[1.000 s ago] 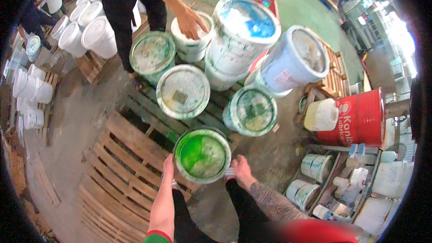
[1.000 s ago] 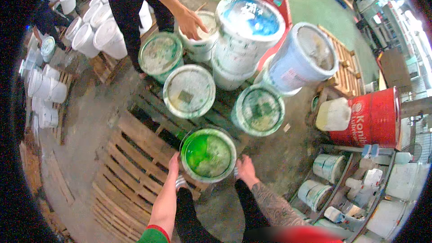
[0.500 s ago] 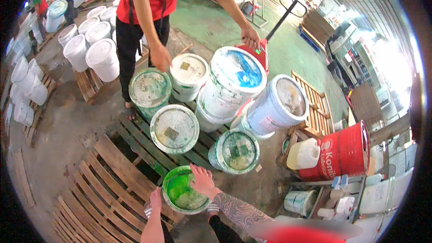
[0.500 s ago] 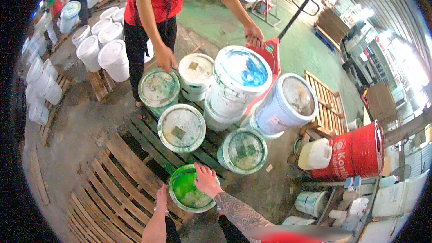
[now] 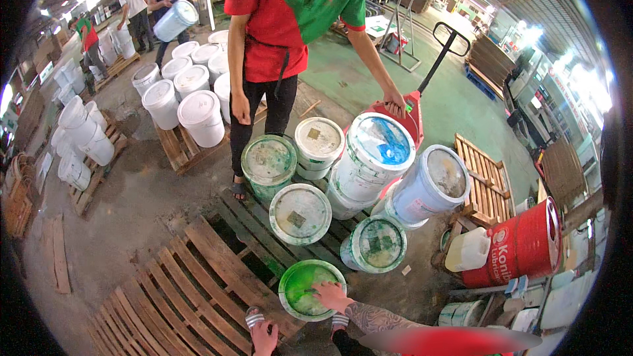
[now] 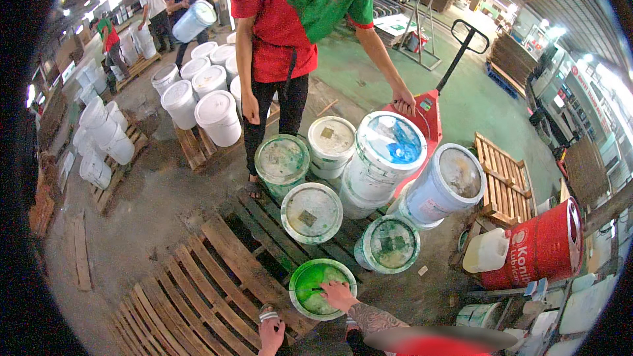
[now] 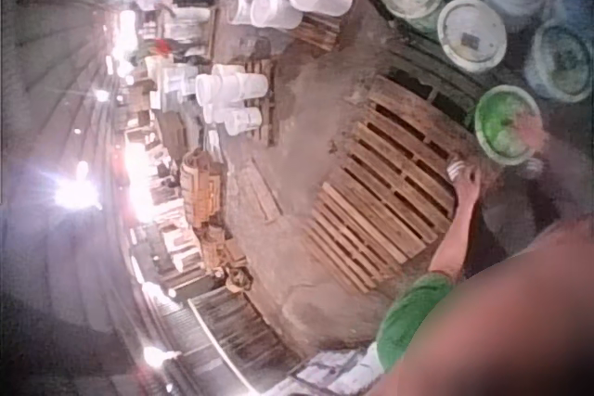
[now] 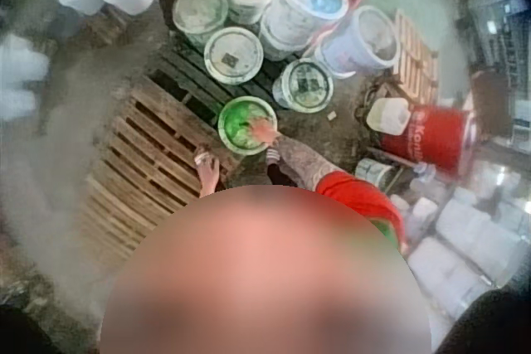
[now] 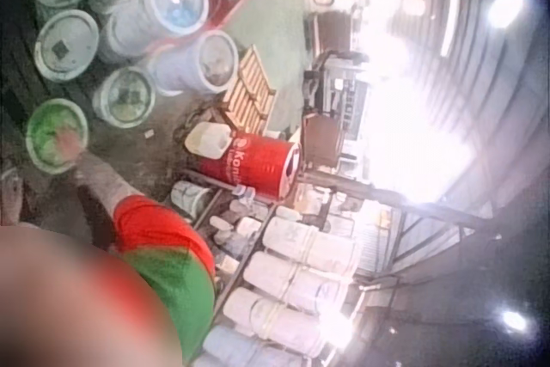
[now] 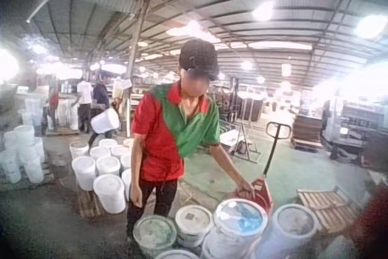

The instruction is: The person moves white plastic buckets from a shelf and stacks them on wooden pallets. They also handle a green bucket and a white jug, placing them among other containers. The person works alongside others in a warehouse environment.

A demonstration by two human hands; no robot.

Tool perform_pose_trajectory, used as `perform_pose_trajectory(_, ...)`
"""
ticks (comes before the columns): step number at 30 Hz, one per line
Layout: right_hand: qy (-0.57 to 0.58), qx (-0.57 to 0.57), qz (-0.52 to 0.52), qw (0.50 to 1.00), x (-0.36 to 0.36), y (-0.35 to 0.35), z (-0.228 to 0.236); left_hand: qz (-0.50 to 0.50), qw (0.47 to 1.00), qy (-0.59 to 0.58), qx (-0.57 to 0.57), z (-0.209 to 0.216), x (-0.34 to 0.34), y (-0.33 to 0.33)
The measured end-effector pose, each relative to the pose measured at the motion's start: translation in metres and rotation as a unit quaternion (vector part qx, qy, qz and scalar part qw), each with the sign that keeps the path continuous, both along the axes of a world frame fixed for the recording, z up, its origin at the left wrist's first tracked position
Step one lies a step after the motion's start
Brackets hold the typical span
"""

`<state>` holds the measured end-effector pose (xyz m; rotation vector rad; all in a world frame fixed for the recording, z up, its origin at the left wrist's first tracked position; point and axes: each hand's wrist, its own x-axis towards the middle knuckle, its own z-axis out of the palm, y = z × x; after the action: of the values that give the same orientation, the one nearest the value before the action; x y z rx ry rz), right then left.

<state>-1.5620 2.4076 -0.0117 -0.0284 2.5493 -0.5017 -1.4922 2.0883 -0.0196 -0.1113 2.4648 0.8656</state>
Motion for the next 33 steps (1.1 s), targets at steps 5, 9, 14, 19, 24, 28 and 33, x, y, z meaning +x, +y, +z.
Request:
perform_pose_trajectory(5,0.006,0.020,0.068,0.997,0.014,-0.004,-0.001,0.048,0.990,0.133,0.022,0.098,0.063,-0.043)
perform_pose_trajectory(9,0.022,0.018,0.082,0.996,0.021,-0.011,-0.007,0.083,0.987,0.135,-0.004,0.108,0.098,-0.036)
perform_pose_trajectory(14,-0.044,0.060,0.084,0.994,0.033,-0.020,-0.009,0.029,0.991,0.128,-0.034,0.090,0.101,-0.025)
perform_pose_trajectory(19,-0.073,0.036,0.062,0.995,0.032,-0.019,-0.002,0.016,0.995,0.076,-0.056,0.096,0.084,-0.027)
perform_pose_trajectory(24,-0.025,0.029,0.011,0.999,0.017,-0.015,0.006,0.025,0.997,0.026,-0.065,0.096,0.083,-0.033)
perform_pose_trajectory(28,-0.025,0.031,0.063,0.997,0.009,-0.016,0.009,0.028,0.998,0.021,-0.060,0.092,0.087,-0.038)
perform_pose_trajectory(33,-0.039,0.003,0.025,0.999,0.019,-0.028,-0.003,0.038,0.996,0.050,-0.064,0.083,0.089,-0.037)
